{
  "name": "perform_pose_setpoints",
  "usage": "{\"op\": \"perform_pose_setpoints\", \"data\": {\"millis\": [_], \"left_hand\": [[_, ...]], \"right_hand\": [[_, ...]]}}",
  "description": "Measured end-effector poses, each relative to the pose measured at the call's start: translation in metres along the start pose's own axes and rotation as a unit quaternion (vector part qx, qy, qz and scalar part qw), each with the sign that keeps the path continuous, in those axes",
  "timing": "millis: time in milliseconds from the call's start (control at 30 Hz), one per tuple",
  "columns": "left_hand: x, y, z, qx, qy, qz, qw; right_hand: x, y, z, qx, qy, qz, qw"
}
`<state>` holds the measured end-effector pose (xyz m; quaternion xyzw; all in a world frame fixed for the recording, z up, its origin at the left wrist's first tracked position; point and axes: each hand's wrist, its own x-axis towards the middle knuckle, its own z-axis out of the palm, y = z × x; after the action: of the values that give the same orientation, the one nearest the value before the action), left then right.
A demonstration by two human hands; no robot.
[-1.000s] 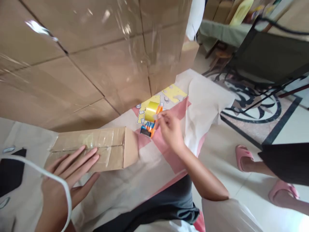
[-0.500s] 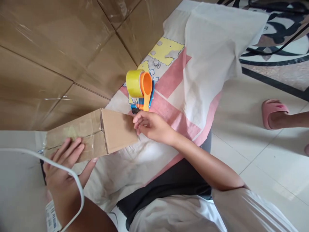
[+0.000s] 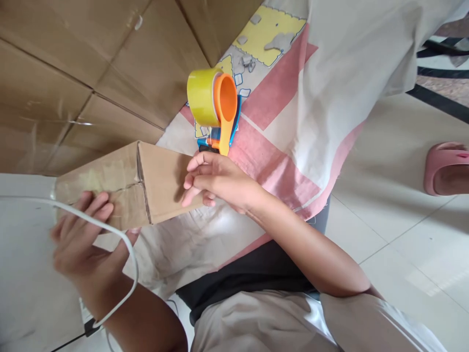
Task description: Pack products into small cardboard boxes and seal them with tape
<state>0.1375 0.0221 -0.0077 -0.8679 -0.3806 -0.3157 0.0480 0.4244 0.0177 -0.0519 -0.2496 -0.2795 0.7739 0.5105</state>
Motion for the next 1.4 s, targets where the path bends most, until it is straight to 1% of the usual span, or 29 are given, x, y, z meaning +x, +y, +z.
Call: {"op": "perform_pose_setpoints", "data": {"millis": [67,167,267,367,467,633,833,933,1067,1167,1267,1400], "left_hand": [[0.001,0.001,0.001,-0.001,0.006,-0.010,1.000],[0.002,0.002,0.003,-0.001,0.008,-0.020,1.000],[0.001,0.004,0.004,-0.005,0.015,-0.026,1.000],[0.001,0.005,0.004,-0.007,0.005,-0.038,0.999],[0.002,0.007,0.003,-0.008,0.006,-0.034,0.999],[0.006,0.012,0.002,-0.001,-0.001,-0.052,0.999],[0.009,0.015,0.002,0.002,0.002,-0.057,0.998],[0.010,0.015,0.002,-0.001,0.002,-0.062,0.998],[0.012,0.018,0.002,0.003,-0.010,-0.075,0.997],[0.012,0.020,0.004,0.018,-0.005,-0.085,0.996],[0.012,0.020,0.006,0.021,0.002,-0.079,0.997],[0.012,0.018,0.007,0.023,0.010,-0.074,0.997]], "right_hand": [[0.001,0.003,0.004,0.029,0.004,0.012,1.000],[0.004,0.009,0.007,0.039,0.001,-0.017,0.999],[0.007,0.014,0.007,0.025,-0.012,-0.059,0.998],[0.009,0.016,0.005,0.003,-0.023,-0.088,0.996],[0.010,0.016,0.005,-0.023,-0.012,-0.109,0.994],[0.013,0.017,0.009,-0.059,0.011,-0.118,0.991],[0.014,0.022,0.000,-0.084,-0.002,-0.114,0.990],[0.012,0.029,-0.004,-0.060,0.015,-0.113,0.992],[0.015,0.042,-0.005,0.026,0.053,-0.097,0.994],[0.017,0.045,-0.001,0.059,0.070,-0.115,0.989],[0.017,0.041,0.003,0.057,0.066,-0.145,0.986],[0.020,0.039,0.009,0.010,0.040,-0.155,0.987]]}}
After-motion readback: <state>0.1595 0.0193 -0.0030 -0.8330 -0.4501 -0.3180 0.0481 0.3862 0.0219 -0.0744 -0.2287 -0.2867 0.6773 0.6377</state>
